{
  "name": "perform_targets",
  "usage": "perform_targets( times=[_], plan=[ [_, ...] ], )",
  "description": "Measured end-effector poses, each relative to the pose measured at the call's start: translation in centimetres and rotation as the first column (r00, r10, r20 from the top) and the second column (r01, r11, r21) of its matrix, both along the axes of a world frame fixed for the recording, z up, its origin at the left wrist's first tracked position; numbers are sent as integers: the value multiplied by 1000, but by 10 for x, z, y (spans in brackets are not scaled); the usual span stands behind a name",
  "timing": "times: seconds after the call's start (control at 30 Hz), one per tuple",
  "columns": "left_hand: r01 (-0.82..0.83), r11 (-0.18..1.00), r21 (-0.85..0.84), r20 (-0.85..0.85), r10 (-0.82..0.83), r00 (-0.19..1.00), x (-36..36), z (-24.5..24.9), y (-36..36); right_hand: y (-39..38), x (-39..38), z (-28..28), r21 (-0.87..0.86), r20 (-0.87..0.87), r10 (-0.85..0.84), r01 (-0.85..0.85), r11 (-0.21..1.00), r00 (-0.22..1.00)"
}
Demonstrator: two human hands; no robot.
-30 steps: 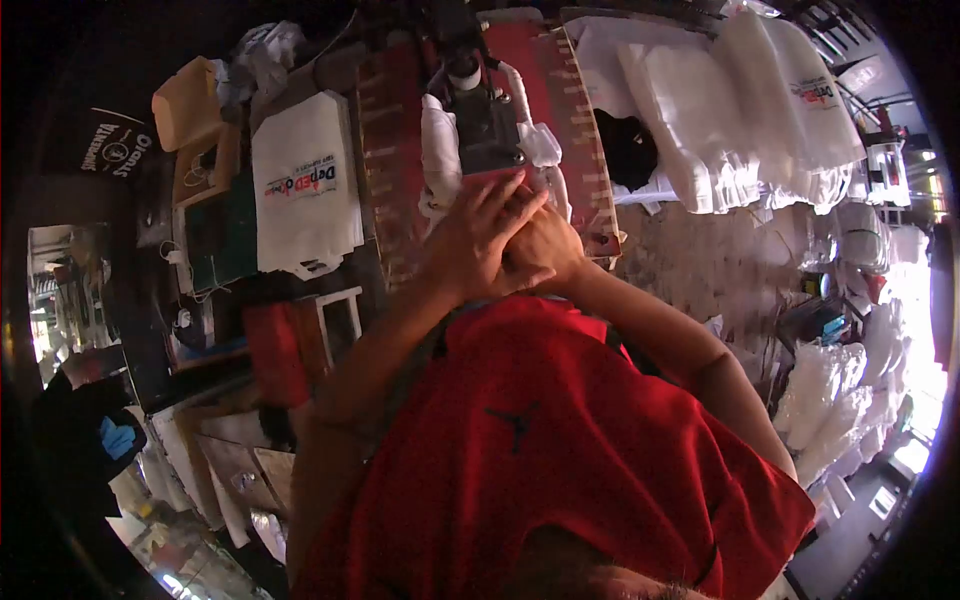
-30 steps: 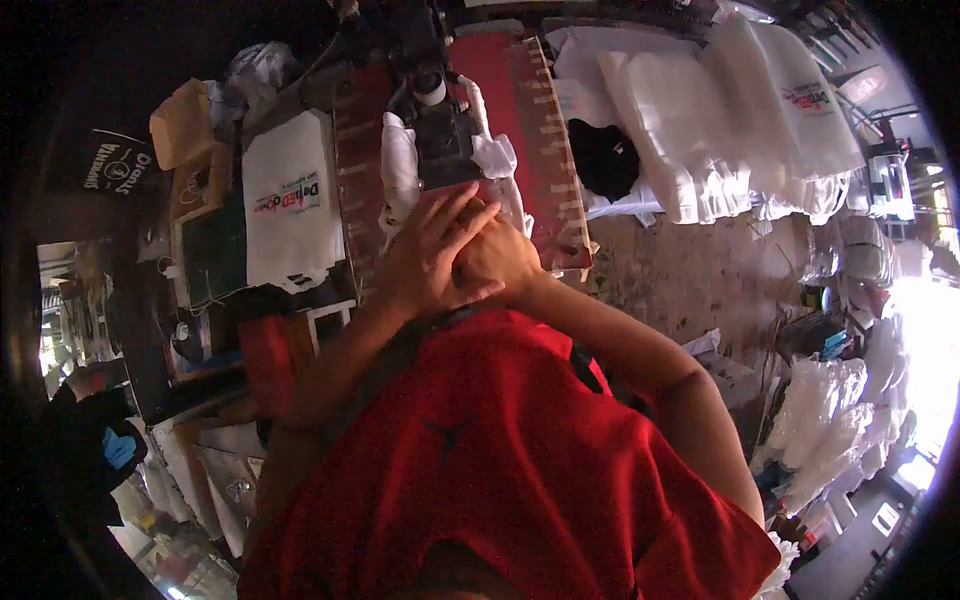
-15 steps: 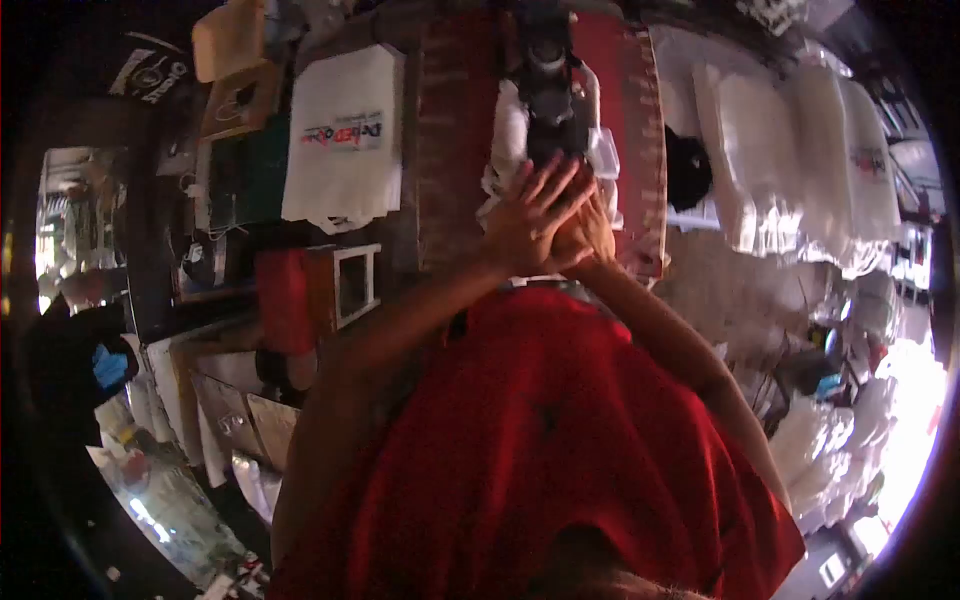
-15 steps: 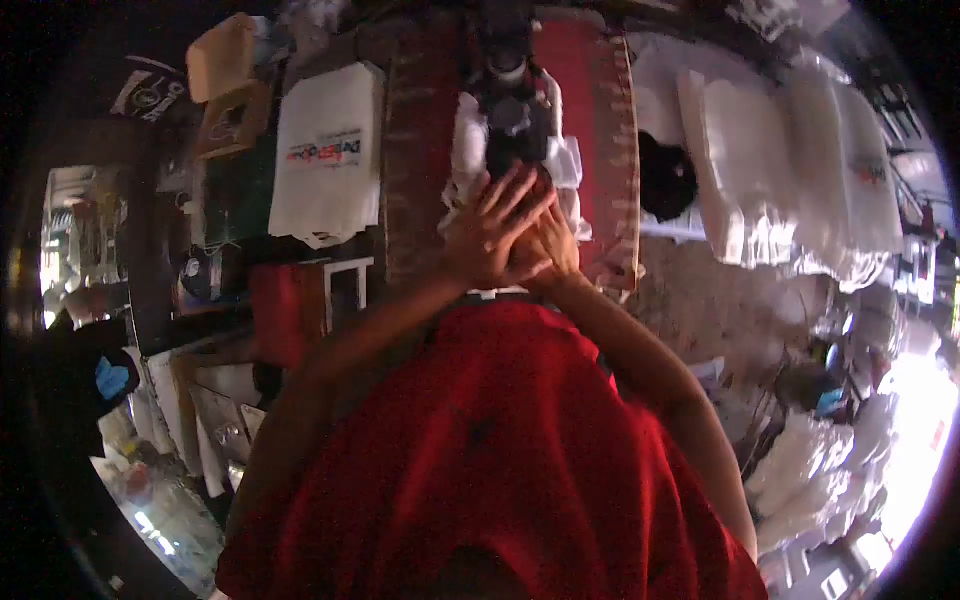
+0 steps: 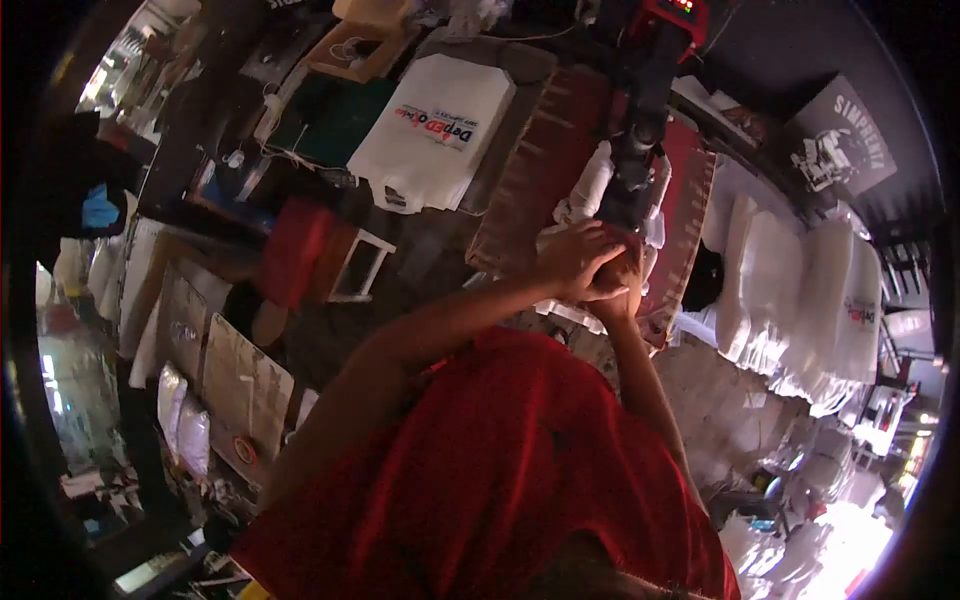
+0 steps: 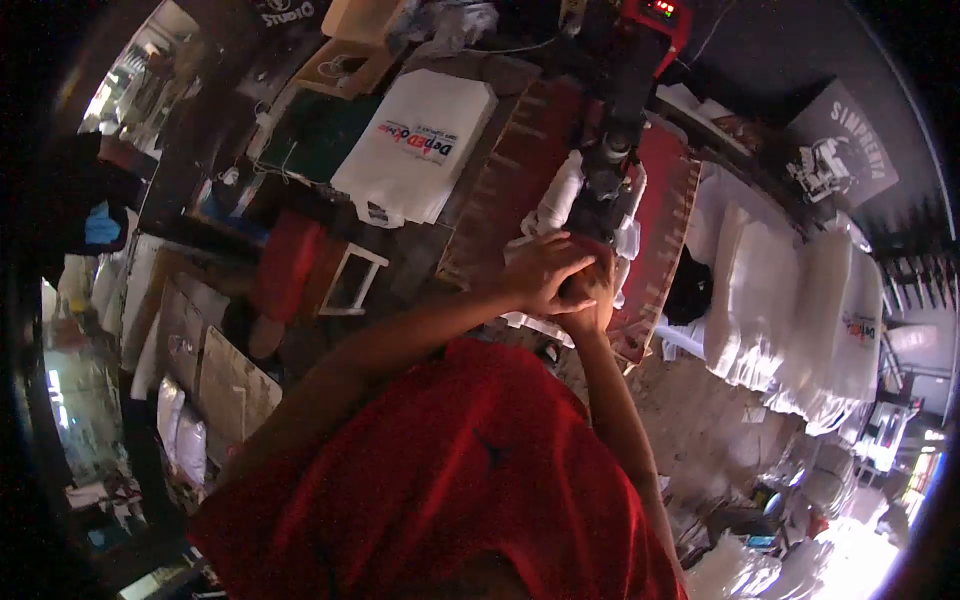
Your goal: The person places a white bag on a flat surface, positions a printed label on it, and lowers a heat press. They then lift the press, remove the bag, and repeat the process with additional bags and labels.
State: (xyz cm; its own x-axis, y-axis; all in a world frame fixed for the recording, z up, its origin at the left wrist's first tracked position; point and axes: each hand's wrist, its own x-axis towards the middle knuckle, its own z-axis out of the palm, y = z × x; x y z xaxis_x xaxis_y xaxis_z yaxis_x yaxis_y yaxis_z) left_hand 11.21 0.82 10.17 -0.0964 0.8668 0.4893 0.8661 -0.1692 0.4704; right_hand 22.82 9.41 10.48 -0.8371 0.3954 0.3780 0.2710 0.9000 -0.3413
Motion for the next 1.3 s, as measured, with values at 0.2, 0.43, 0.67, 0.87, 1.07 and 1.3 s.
perform_targets(
  times=[0.2,0.43,0.67,0.87,1.07,1.3],
  plan=[
    [22,999,47,74,-25,997,-1,4,-3,1,3,-2,-42,-109,39,-43,998,993],
    [47,997,59,86,-52,995,-4,9,-9,-2,-1,-5,-2,-130,54,-55,998,990],
    [5,981,195,126,-31,992,-4,2,-6,-6,-1,-3,379,133,7,-57,924,991],
    [47,997,63,87,-52,995,-4,1,-5,-7,-2,-2,81,167,-37,24,996,985],
    [69,983,173,138,-93,986,-19,19,28,-15,-8,20,-64,126,18,-10,998,992],
    [-143,988,53,-127,149,981,-37,23,70,-18,-6,11,39,11,-146,146,989,989]
  ],
)
